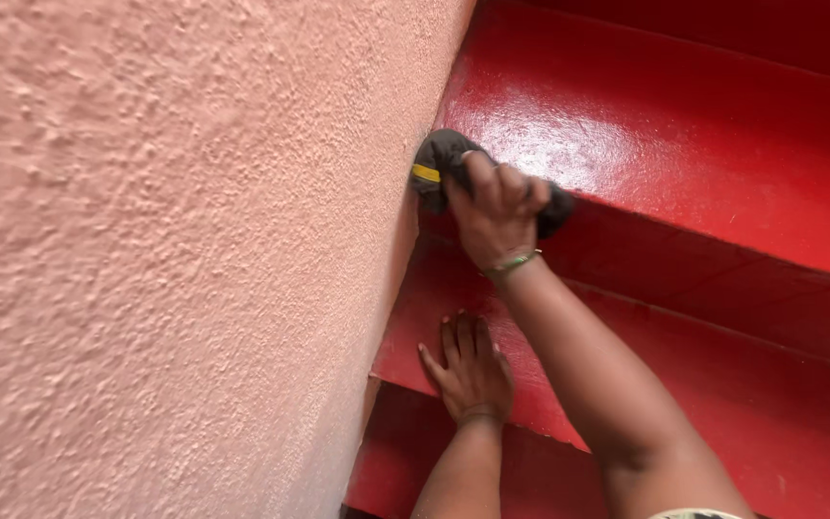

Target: The person wipes down red stairs with a cloth, periodically dipping, rinsing, and wringing out the cloth in a bucket of water.

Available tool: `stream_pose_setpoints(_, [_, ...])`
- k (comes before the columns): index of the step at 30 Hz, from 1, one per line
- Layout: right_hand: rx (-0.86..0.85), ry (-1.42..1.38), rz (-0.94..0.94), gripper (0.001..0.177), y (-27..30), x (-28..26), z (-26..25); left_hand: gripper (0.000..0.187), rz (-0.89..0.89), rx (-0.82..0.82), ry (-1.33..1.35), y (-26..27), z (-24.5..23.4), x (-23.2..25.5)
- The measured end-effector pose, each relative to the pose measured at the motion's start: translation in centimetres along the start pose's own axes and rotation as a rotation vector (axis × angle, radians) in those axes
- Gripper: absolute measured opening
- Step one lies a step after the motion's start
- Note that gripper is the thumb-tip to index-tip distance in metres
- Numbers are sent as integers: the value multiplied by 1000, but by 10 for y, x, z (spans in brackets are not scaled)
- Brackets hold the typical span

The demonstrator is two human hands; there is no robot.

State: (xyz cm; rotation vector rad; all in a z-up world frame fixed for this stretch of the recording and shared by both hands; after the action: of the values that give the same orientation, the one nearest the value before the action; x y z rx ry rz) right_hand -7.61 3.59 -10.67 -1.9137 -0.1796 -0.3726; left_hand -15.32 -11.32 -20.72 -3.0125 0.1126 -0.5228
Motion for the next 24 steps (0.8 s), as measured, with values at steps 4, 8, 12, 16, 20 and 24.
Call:
stream_pose_setpoints(4, [23, -93, -87, 22, 28, -8, 9, 57, -10, 53, -37, -2, 8, -3])
stream_pose_setpoints(8, [-770, -518, -141, 30, 101, 4, -2, 48, -1, 87, -82, 0, 11, 0])
stream_pose_setpoints(12, [-1144, -600, 304, 51, 148, 74, -67, 47, 0, -122, -212, 5, 10, 1])
stream_pose_setpoints(16, [-1240, -343, 603, 64, 184, 140, -159, 56, 144, -54, -298, 0, 17, 6])
stream_pose_setpoints(20, [-1182, -140, 643, 71, 218, 173, -216, 58, 168, -5, -391, 3, 28, 3])
stream_pose_setpoints(24, [-1163, -225, 755, 67, 250, 191, -248, 58, 192, -33, -333, 4, 30, 6])
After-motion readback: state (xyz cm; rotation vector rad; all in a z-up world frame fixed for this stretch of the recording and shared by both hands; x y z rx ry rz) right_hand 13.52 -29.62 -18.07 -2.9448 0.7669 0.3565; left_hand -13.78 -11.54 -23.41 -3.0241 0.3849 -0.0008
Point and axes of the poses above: each hand's wrist, its own y-axis away from the middle knuckle, its own z-axis out of the palm, x = y × z, the point moved 3 cm from there along -y, towards the middle knuckle, and after that the axes turned 11 degrees about x, right-handed, at the moved point
